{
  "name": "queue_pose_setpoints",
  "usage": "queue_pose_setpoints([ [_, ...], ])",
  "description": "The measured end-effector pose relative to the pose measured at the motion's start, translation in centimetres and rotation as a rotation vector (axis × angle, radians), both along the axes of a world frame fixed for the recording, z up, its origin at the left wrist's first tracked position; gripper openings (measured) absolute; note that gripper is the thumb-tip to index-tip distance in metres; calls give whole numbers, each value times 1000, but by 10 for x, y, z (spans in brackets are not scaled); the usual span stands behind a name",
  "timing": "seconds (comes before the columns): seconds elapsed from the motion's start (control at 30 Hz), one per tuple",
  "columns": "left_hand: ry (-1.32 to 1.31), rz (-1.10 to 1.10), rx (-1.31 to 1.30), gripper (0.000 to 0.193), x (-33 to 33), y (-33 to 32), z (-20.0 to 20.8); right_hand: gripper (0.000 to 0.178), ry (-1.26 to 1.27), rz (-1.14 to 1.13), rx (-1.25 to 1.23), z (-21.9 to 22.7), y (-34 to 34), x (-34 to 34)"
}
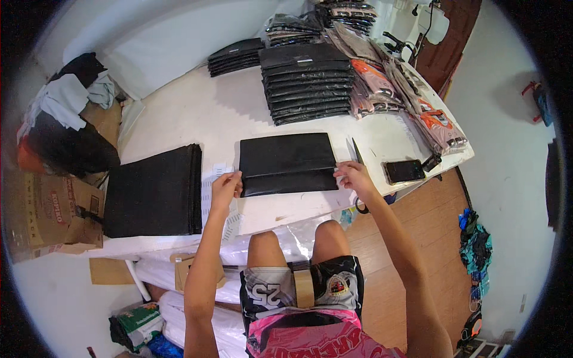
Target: The recorder is placing folded shirts into black shipping bags and applying adhesive labels.
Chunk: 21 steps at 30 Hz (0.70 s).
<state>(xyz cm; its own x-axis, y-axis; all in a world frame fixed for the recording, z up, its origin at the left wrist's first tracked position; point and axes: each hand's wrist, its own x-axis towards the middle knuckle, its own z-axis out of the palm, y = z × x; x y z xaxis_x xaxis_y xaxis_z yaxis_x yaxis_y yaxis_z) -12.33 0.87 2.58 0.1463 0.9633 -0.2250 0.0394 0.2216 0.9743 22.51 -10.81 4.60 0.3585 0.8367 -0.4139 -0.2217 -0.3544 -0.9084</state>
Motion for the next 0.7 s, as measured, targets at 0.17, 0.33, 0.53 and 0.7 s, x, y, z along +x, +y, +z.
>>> queue_pose_setpoints([
  [0.17,-45,33,-123,19,7,-3,6,17,25,13,57,-17,-1,4],
  [0.33,63,-41,-50,15,0,1,-2,17,-104,50,15,-22,0,4],
  [0.53,190,-41,70,16,4,2,-8,13,-272,84,58,-28,6,7],
  [0.7,410,-20,232,17,6,-12,-13,12,-412,89,47,-31,1,1],
])
